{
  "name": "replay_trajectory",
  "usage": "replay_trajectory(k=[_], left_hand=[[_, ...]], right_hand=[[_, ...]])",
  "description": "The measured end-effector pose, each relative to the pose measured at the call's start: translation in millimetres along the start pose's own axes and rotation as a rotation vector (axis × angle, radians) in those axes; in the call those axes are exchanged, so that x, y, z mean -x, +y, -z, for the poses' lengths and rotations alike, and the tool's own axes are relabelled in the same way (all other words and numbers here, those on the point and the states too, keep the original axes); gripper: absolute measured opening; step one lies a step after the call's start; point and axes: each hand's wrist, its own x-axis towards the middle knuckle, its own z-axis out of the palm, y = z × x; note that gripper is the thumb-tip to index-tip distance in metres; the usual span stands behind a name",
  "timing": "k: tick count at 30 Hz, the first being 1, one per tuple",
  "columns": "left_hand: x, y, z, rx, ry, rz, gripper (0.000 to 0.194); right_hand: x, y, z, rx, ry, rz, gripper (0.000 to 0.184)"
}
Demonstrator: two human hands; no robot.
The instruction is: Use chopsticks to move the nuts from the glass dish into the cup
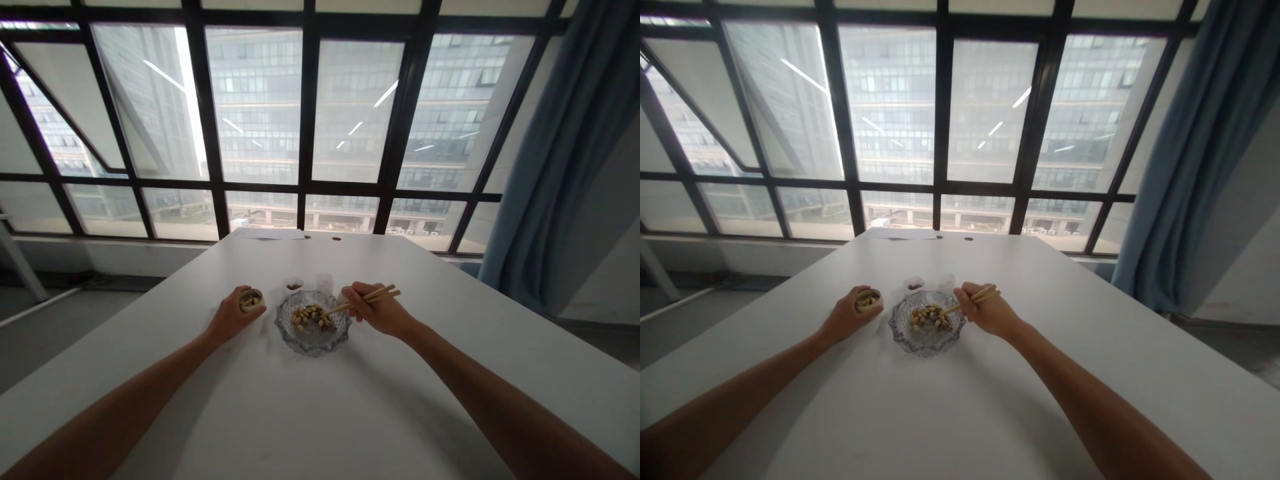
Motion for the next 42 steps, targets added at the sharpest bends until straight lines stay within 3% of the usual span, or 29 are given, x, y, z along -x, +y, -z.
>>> replay_trajectory(k=[7, 12, 37, 42], left_hand=[[0, 2, 1.7, 0.005, -0.014, -0.002, 0.063], [0, 4, 2.3, -0.013, -0.016, 0.004, 0.064], [-4, -7, -3.4, -0.005, -0.006, 0.001, 0.066], [-4, -9, -4.2, -0.016, -0.02, -0.013, 0.069]], right_hand=[[-6, 18, -10, -0.185, 0.089, -0.182, 0.054], [-9, 18, -10, -0.274, 0.089, -0.265, 0.052], [-7, 12, -8, -0.269, 0.002, -0.187, 0.046], [-10, 14, -5, -0.381, 0.094, -0.198, 0.05]])
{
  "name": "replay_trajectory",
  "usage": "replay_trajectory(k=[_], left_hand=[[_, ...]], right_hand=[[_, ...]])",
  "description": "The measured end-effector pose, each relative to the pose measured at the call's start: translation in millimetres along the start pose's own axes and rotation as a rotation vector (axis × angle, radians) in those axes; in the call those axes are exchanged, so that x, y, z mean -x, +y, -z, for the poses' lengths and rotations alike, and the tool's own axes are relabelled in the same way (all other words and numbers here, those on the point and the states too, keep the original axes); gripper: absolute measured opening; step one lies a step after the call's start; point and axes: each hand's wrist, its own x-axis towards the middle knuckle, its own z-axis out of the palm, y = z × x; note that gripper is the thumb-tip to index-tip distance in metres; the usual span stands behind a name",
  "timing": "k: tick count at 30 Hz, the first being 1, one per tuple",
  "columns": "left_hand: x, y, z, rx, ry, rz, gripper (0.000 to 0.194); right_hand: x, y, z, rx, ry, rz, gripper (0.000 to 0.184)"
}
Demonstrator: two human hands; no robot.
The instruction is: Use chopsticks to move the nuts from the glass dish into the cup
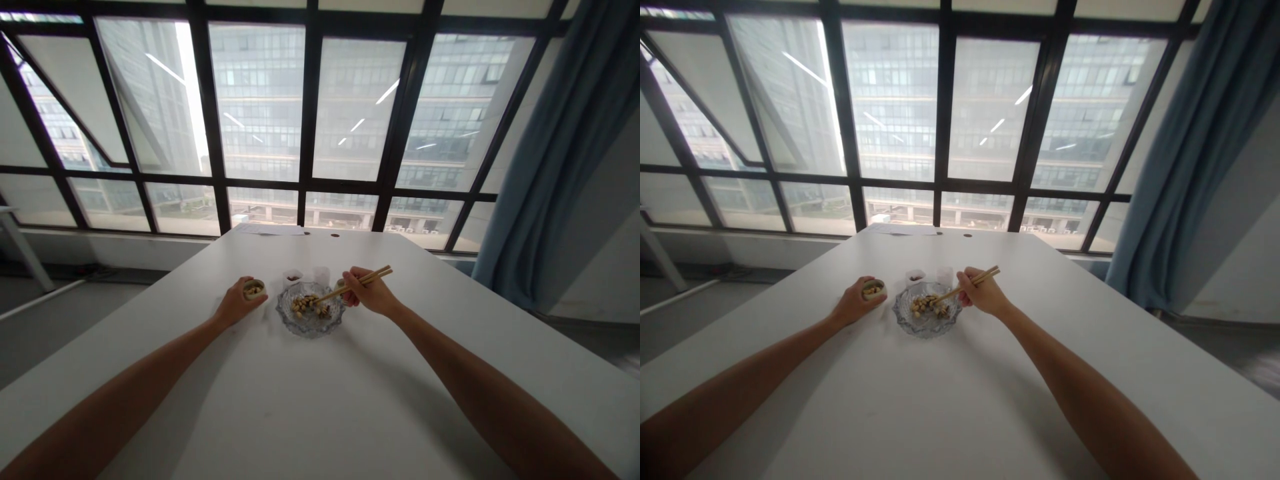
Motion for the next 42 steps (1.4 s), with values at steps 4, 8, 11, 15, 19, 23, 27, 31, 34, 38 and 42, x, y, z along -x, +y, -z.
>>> replay_trajectory(k=[4, 8, 11, 15, 19, 23, 27, 31, 34, 38, 42], left_hand=[[1, 0, -0.4, -0.023, 0.026, -0.085, 0.067], [2, 4, -0.1, -0.047, 0.039, -0.189, 0.066], [3, 6, 1.1, -0.049, 0.028, -0.158, 0.066], [-2, 3, 5.3, -0.03, -0.028, 0.024, 0.067], [-17, 2, 12.6, -0.07, -0.133, 0.124, 0.073], [-40, 25, 11.1, -0.239, -0.114, -0.001, 0.073], [-62, 62, -11.2, -0.337, -0.203, -0.111, 0.067], [-77, 82, -40.3, -0.333, -0.36, -0.049, 0.073], [-84, 81, -52.3, -0.308, -0.36, -0.049, 0.073], [-85, 75, -53.4, -0.252, -0.256, -0.209, 0.073], [-79, 78, -50.8, -0.265, -0.195, -0.363, 0.071]], right_hand=[[-7, 1, 4, -0.217, 0.119, -0.086, 0.05], [-11, 5, 4, -0.405, 0.14, -0.172, 0.048], [-11, 4, 3, -0.446, 0.146, -0.166, 0.051], [-10, -1, 3, -0.43, 0.201, -0.085, 0.057], [-10, -5, 7, -0.403, 0.236, -0.032, 0.06], [-10, -3, 12, -0.344, 0.29, -0.001, 0.062], [-10, 2, 16, -0.289, 0.301, -0.003, 0.061], [-12, 6, 20, -0.267, 0.312, -0.044, 0.059], [-13, 6, 20, -0.246, 0.327, -0.092, 0.058], [-7, 3, 17, -0.038, 0.337, 0.091, 0.059], [5, 0, 13, 0.24, 0.239, 0.282, 0.058]])
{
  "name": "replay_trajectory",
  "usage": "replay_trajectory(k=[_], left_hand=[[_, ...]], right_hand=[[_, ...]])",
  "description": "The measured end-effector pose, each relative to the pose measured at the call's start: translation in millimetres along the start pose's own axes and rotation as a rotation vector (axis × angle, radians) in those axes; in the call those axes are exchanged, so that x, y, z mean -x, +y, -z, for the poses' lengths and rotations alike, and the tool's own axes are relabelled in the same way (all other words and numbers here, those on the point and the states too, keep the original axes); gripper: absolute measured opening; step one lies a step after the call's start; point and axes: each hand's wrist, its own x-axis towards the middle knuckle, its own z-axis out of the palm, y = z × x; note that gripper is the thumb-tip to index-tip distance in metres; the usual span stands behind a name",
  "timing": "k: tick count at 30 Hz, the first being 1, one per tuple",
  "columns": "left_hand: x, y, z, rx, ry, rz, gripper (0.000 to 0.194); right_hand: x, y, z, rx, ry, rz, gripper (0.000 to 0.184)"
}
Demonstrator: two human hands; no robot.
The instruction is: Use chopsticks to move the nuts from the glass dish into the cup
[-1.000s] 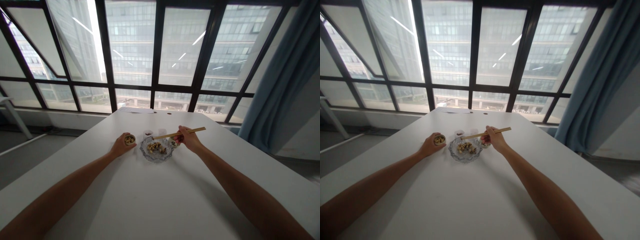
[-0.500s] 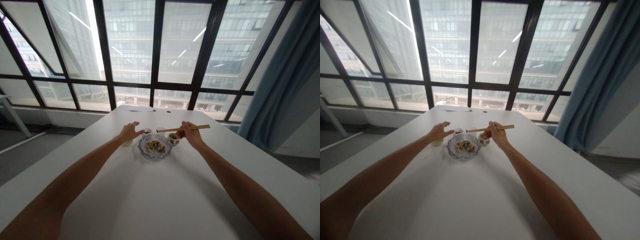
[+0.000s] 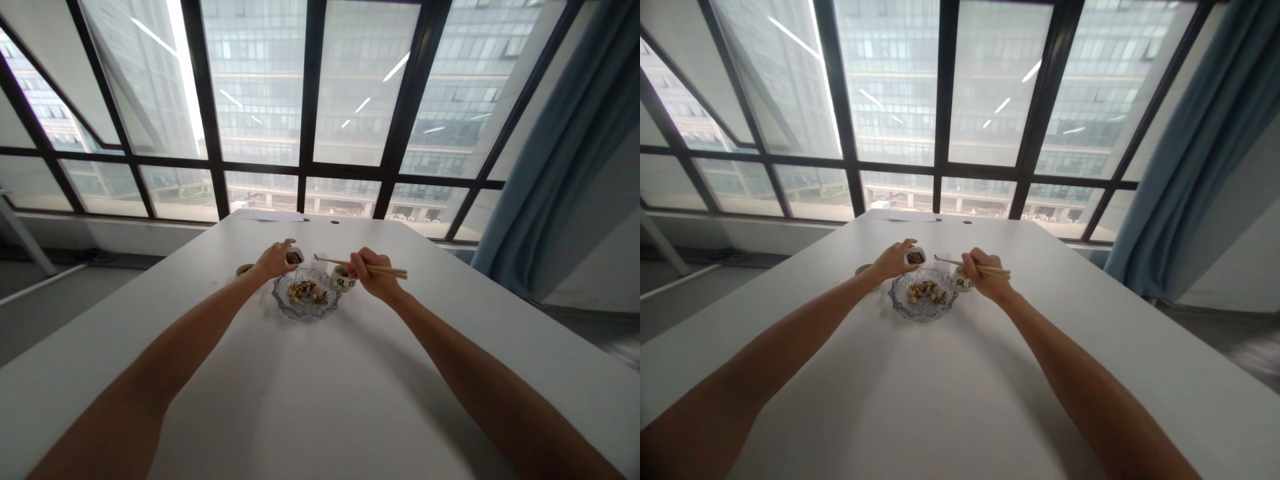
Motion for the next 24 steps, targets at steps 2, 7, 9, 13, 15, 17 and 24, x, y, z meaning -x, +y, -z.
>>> replay_trajectory(k=[2, 7, 9, 13, 15, 17, 24], left_hand=[[2, 3, 0.3, -0.01, -0.003, -0.029, 0.071], [4, 7, -0.5, 0.01, 0.005, -0.05, 0.07], [4, 7, 0.0, 0.019, 0.02, -0.054, 0.07], [4, 7, 2.9, 0.03, 0.027, -0.049, 0.072], [4, 6, 3.7, 0.031, 0.013, -0.03, 0.071], [4, 5, 3.2, 0.03, -0.006, -0.001, 0.07], [-1, -4, -2.8, -0.008, -0.082, 0.152, 0.066]], right_hand=[[4, -1, -3, 0.017, 0.011, 0.014, 0.057], [-3, 5, -27, -0.04, 0.054, -0.009, 0.055], [-12, 9, -43, -0.058, 0.007, 0.006, 0.055], [-31, 11, -65, -0.089, -0.055, -0.014, 0.057], [-35, 7, -63, -0.094, -0.015, -0.035, 0.058], [-34, 1, -53, -0.108, 0.031, -0.05, 0.059], [-9, -20, -30, -0.196, -0.206, -0.207, 0.062]])
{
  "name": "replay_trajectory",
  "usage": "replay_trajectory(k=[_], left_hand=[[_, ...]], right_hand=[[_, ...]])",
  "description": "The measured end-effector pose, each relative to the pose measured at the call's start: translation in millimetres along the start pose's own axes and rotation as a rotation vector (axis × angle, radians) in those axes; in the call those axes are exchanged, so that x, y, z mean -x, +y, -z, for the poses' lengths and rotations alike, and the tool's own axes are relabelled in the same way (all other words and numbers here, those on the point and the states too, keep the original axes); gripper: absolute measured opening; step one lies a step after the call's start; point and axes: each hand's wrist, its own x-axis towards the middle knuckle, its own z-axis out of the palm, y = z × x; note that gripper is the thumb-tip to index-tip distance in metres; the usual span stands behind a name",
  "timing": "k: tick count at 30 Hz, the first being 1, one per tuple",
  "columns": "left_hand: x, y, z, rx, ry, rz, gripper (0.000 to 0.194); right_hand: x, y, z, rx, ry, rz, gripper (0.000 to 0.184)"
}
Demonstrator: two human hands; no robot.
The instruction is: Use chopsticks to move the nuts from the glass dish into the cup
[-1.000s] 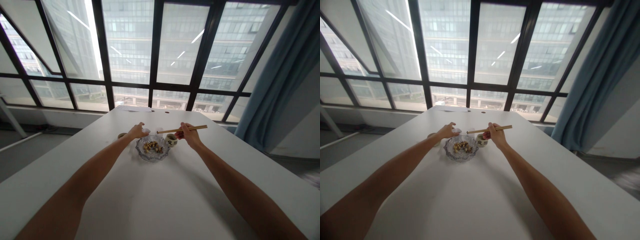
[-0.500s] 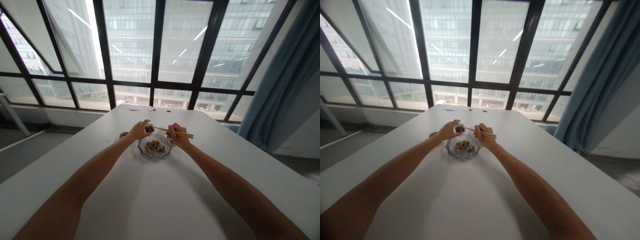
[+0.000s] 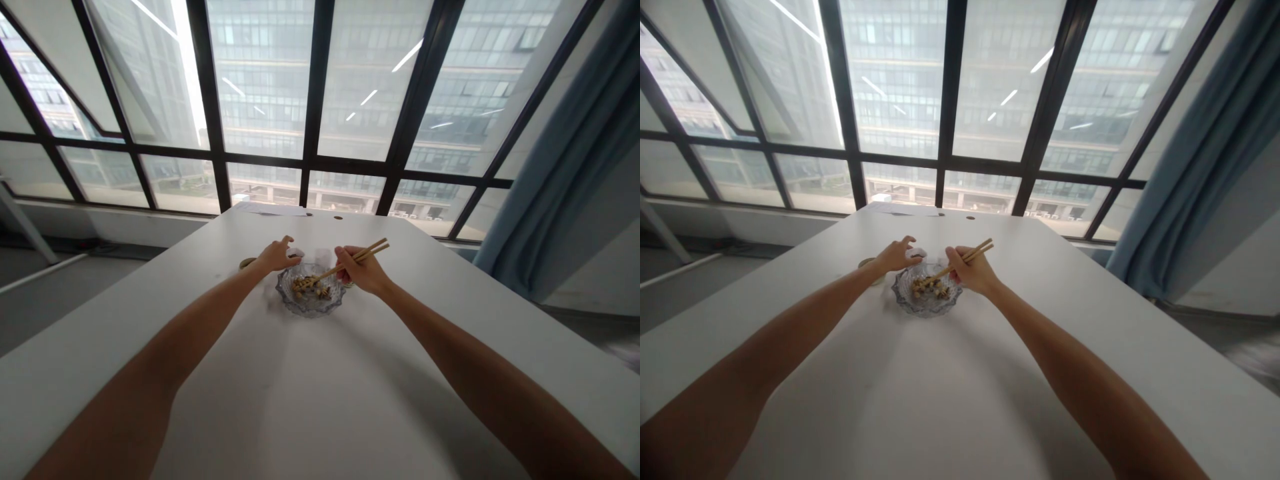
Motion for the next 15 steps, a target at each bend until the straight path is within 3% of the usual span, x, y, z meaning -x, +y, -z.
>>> replay_trajectory(k=[3, 6, 10, 15], left_hand=[[1, -2, 1.8, -0.005, -0.04, 0.045, 0.065], [13, -9, 9.6, -0.044, -0.068, 0.027, 0.063], [46, -30, 25.0, -0.121, -0.003, -0.051, 0.053], [85, -59, 32.8, -0.096, 0.15, 0.008, 0.047]], right_hand=[[5, 5, -10, 0.005, -0.121, -0.04, 0.057], [3, 9, -10, 0.025, -0.069, -0.026, 0.056], [2, 3, 14, 0.047, -0.007, -0.014, 0.06], [8, -10, 39, 0.122, -0.061, -0.003, 0.062]])
